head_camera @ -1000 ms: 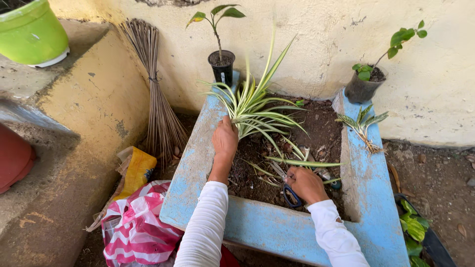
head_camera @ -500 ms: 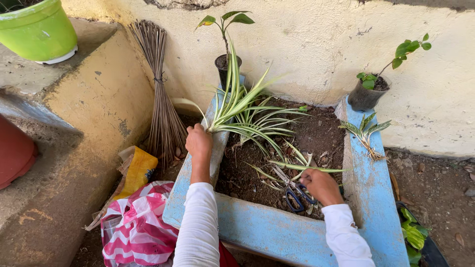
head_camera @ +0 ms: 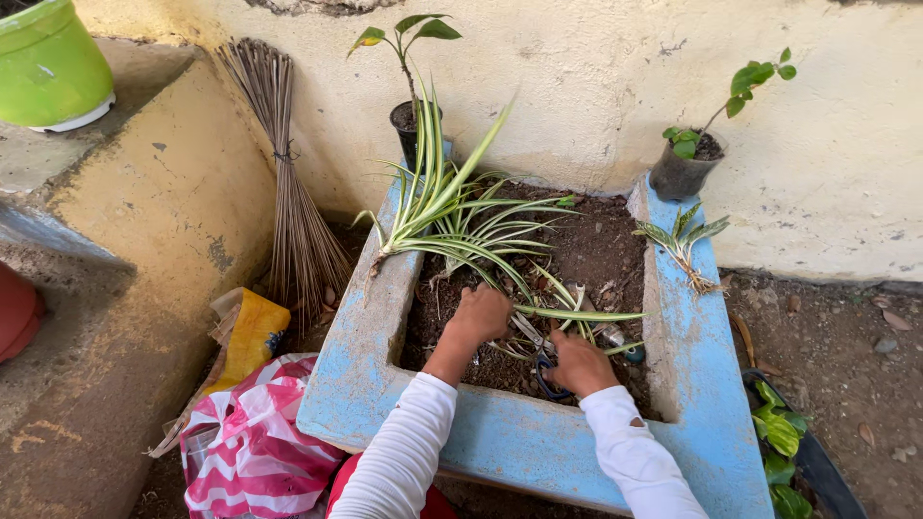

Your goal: The person trims the leaves of a spider plant in a blue planter using scissors. They hold the plant with one hand and cut the leaves with the other, occasionally adjusting the plant's position.

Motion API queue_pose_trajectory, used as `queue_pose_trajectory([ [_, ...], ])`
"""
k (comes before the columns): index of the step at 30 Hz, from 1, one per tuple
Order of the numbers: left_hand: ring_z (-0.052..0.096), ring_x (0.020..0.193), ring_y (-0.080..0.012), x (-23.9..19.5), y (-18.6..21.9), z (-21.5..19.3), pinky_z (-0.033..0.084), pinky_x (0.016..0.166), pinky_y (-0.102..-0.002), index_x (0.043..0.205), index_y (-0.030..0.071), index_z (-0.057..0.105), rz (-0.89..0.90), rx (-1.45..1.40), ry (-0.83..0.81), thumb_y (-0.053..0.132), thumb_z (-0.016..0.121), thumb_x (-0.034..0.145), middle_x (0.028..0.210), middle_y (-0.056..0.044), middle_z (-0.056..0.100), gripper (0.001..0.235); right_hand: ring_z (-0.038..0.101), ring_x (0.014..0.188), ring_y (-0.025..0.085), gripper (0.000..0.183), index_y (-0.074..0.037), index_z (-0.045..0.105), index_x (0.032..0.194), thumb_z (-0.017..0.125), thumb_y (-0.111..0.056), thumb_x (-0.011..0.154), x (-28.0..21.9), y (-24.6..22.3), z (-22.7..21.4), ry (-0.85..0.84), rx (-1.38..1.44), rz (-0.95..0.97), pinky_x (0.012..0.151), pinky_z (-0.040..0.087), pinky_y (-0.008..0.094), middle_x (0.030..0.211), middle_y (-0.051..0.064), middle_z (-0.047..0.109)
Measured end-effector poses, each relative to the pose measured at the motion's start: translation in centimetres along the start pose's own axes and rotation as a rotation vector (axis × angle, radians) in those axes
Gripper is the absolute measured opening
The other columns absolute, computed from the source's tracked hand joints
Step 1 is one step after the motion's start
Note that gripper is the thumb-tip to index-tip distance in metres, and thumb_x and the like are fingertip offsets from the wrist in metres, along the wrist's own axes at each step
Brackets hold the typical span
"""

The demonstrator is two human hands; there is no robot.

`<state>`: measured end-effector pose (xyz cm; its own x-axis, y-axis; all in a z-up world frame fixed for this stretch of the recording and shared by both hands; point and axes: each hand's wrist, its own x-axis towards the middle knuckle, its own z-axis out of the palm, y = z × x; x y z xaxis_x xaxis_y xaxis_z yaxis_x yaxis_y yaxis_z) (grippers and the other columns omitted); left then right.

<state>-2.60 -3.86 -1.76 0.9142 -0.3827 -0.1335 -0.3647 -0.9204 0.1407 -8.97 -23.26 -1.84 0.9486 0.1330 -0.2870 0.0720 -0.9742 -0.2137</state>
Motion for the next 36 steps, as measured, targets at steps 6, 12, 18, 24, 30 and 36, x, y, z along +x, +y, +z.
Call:
queue_pose_trajectory([
  [6, 0.069, 0.106, -0.0286, 2.3, -0.7, 5.5, 0.044, 0.101, -0.059, 0.114, 0.016, 0.073, 0.006, 0.078, 0.019, 0.009, 0.058, 0.099, 0.105, -0.011, 0.074, 0.022, 0.068, 0.109, 0.028, 0.067, -0.01, 0.05, 0.144, 0.077, -0.007, 0.084, 0.3, 0.2, 0.3, -0.059, -0.009, 0.042, 0.101, 0.055, 0.04, 0.115, 0.016, 0.071],
  [12, 0.073, 0.098, -0.0257, 1.3, -0.4, 1.9, 0.049, 0.103, -0.049, 0.114, 0.022, 0.076, 0.013, 0.033, -0.041, 0.006, 0.055, 0.099, 0.097, -0.008, 0.075, 0.03, 0.07, 0.077, 0.016, 0.048, -0.019, 0.066, 0.131, 0.078, -0.015, 0.085, 0.0, 4.6, -5.3, -0.114, 0.357, 0.126, 0.072, 0.05, 0.029, 0.089, 0.009, 0.077],
  [18, 0.053, 0.13, -0.0319, -1.2, 1.9, -2.3, 0.041, 0.112, -0.045, 0.13, 0.016, 0.063, -0.004, -0.145, -0.253, 0.029, 0.083, 0.081, 0.139, -0.012, 0.055, 0.055, 0.058, 0.059, 0.008, 0.05, -0.011, 0.069, 0.129, 0.081, -0.022, 0.081, -0.9, 11.9, -7.3, -0.315, 0.796, 0.098, 0.049, 0.039, 0.026, 0.082, 0.004, 0.08],
  [24, 0.023, 0.152, -0.0417, 2.0, 3.0, 1.0, 0.023, 0.123, -0.052, 0.147, 0.009, 0.051, -0.075, -0.347, -0.051, 0.053, 0.051, 0.103, 0.162, -0.024, 0.03, 0.062, 0.054, 0.056, 0.008, 0.055, -0.013, 0.069, 0.13, 0.083, -0.026, 0.079, -1.8, 15.8, -8.3, -0.304, 0.778, 0.052, 0.049, 0.04, 0.026, 0.081, 0.004, 0.077],
  [30, 0.003, 0.154, -0.0437, 4.5, 6.2, 3.9, 0.012, 0.118, -0.068, 0.164, 0.014, 0.005, -0.142, -0.508, -0.258, 0.091, 0.053, 0.067, 0.169, -0.02, 0.006, 0.132, 0.057, 0.061, 0.009, 0.048, -0.011, 0.076, 0.121, 0.085, -0.03, 0.078, -1.9, 14.1, -8.7, -0.016, 0.908, 0.151, 0.051, 0.039, 0.026, 0.078, 0.002, 0.07],
  [36, 0.003, 0.157, -0.0402, 3.4, 10.3, 2.3, 0.001, 0.119, -0.074, 0.164, 0.018, 0.004, -0.077, -0.342, -0.395, 0.095, 0.06, 0.048, 0.168, -0.019, 0.017, 0.151, 0.057, 0.061, 0.01, 0.046, -0.013, 0.078, 0.115, 0.085, -0.035, 0.076, -1.1, 12.5, -7.9, 0.024, 0.903, 0.152, 0.05, 0.038, 0.027, 0.073, 0.0, 0.067],
])
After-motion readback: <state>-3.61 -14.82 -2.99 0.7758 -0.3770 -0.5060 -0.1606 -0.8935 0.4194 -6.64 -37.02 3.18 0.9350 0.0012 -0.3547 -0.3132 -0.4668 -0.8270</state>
